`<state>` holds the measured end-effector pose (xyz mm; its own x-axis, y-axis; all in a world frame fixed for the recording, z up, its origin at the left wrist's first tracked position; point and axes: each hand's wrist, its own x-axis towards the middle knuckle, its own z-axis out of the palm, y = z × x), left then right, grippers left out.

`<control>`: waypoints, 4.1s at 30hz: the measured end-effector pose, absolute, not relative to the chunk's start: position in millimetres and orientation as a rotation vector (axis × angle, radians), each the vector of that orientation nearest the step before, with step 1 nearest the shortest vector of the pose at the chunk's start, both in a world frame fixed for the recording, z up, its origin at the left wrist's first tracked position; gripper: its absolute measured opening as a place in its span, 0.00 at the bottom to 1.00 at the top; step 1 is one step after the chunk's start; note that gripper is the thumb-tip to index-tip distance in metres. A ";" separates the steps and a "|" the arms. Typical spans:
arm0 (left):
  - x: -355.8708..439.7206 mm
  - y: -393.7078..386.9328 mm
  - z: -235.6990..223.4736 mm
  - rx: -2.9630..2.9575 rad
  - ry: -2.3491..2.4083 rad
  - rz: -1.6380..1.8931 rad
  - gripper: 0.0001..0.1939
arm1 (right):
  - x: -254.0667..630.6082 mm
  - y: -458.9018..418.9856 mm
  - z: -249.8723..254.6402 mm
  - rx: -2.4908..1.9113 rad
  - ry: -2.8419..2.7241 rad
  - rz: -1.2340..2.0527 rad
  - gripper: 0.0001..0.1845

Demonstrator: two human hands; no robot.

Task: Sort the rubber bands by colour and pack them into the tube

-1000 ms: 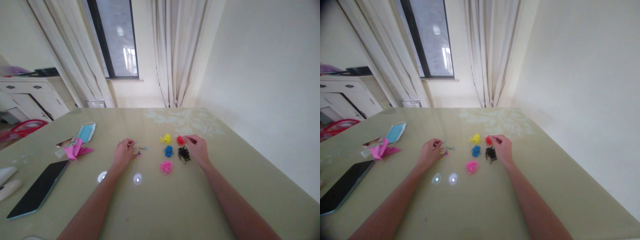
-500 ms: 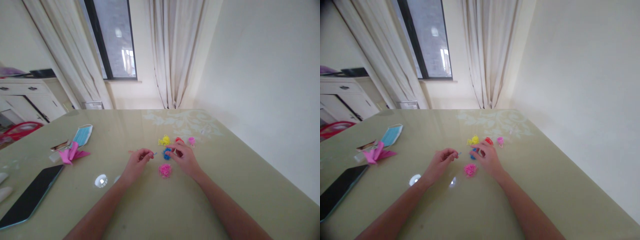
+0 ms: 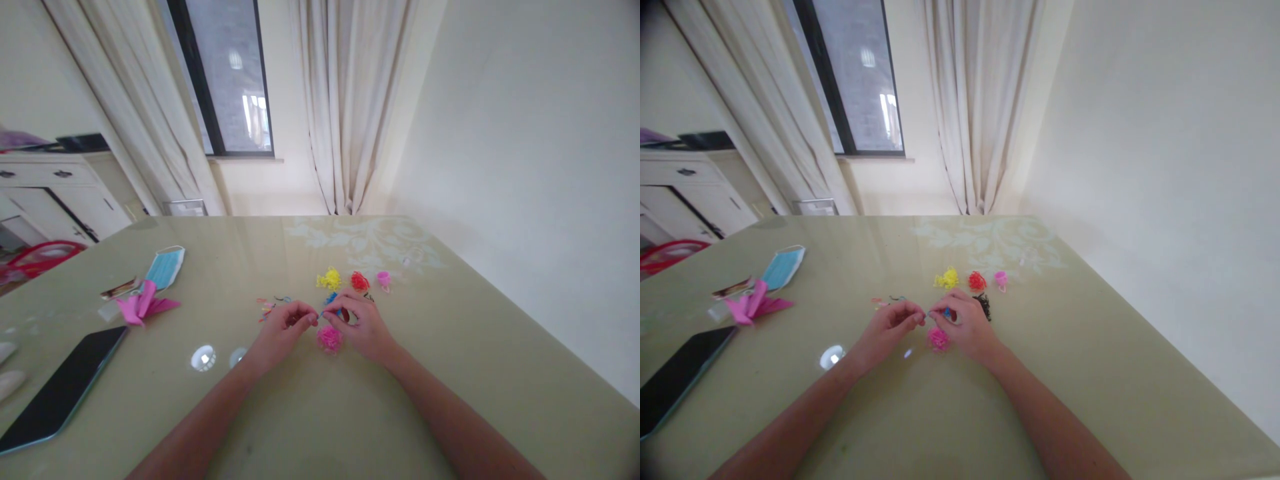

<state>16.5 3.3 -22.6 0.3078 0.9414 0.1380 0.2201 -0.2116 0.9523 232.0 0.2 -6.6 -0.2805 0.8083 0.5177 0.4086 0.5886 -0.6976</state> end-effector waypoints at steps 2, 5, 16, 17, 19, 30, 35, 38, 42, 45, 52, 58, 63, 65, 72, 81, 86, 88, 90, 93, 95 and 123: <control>13.0 5.6 -22.5 1.694 1.141 0.987 0.16 | 233.9 0.7 -3.2 -0.992 -1.833 0.598 0.11; 0.7 13.0 -26.7 1.916 1.385 1.007 0.15 | 239.5 3.4 1.3 -0.980 -1.693 0.712 0.13; -24.3 29.7 -42.7 2.375 1.715 0.672 0.10 | 253.4 19.6 -7.3 -1.118 -1.543 0.705 0.15; -23.5 29.7 -41.5 2.381 1.717 0.661 0.10 | 254.5 22.0 -11.1 -1.158 -1.568 0.673 0.14; -21.8 29.1 -39.4 2.397 1.729 0.628 0.09 | 255.8 26.3 -19.2 -1.235 -1.638 0.614 0.11; -16.2 27.1 -38.0 2.346 1.742 0.737 0.09 | 254.0 27.4 -31.7 -1.426 -1.895 0.328 0.07; -7.1 21.6 -25.6 1.830 1.334 1.028 0.13 | 245.5 17.6 -25.1 -1.249 -1.890 0.316 0.08; 3.4 13.6 -20.9 1.622 1.114 1.034 0.16 | 234.5 7.5 -21.9 -1.105 -1.913 0.377 0.10; 16.9 5.0 -23.3 1.495 0.989 0.989 0.17 | 223.9 -2.7 -17.5 -0.983 -1.935 0.450 0.11; 21.6 3.0 -26.5 1.465 0.969 0.986 0.17 | 222.2 -4.4 -14.8 -0.983 -1.923 0.479 0.12; -2.4 10.7 -20.2 1.970 1.439 0.959 0.14 | 234.5 4.5 -8.9 -1.048 -1.679 0.670 0.12; -30.9 22.1 -24.9 2.364 1.935 0.507 0.14 | 245.3 11.0 -6.6 -1.058 -1.585 0.718 0.11; -33.1 28.6 -30.2 2.332 1.869 0.480 0.13 | 245.8 15.4 -14.5 -1.226 -1.745 0.483 0.05; -31.8 28.9 -30.5 2.327 1.883 0.494 0.14 | 245.5 17.4 -19.4 -1.285 -1.813 0.421 0.05; -26.7 29.4 -35.8 2.336 1.893 0.594 0.13 | 245.3 20.8 -30.4 -1.402 -1.922 0.347 0.06; -18.7 27.1 -18.4 1.833 1.497 1.081 0.12 | 251.4 22.8 -29.6 -1.336 -1.896 0.243 0.10; -10.2 12.0 -3.6 1.444 1.093 1.154 0.17 | 250.2 20.4 -24.6 -1.268 -1.866 0.250 0.10; -7.3 8.6 -5.4 1.378 1.027 1.152 0.17 | 246.9 17.7 -23.8 -1.240 -1.880 0.249 0.11; -4.6 7.0 -9.3 1.323 0.979 1.143 0.16 | 243.3 14.3 -23.8 -1.220 -1.910 0.248 0.10; -0.9 5.3 -13.0 1.251 0.934 1.152 0.16 | 238.4 9.4 -23.9 -1.201 -1.953 0.233 0.08; 1.0 3.5 -12.5 1.218 0.917 1.150 0.16 | 235.6 6.4 -23.3 -1.186 -1.972 0.214 0.07; -51.9 30.5 -27.6 2.247 1.978 0.539 0.15 | 321.7 41.5 2.0 -1.282 -2.137 0.247 0.18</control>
<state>-51.9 30.5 -27.6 0.0939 0.9760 0.1963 0.9408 -0.1515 0.3033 321.7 41.5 2.0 -0.3311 0.8467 0.4164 0.7292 0.5097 -0.4566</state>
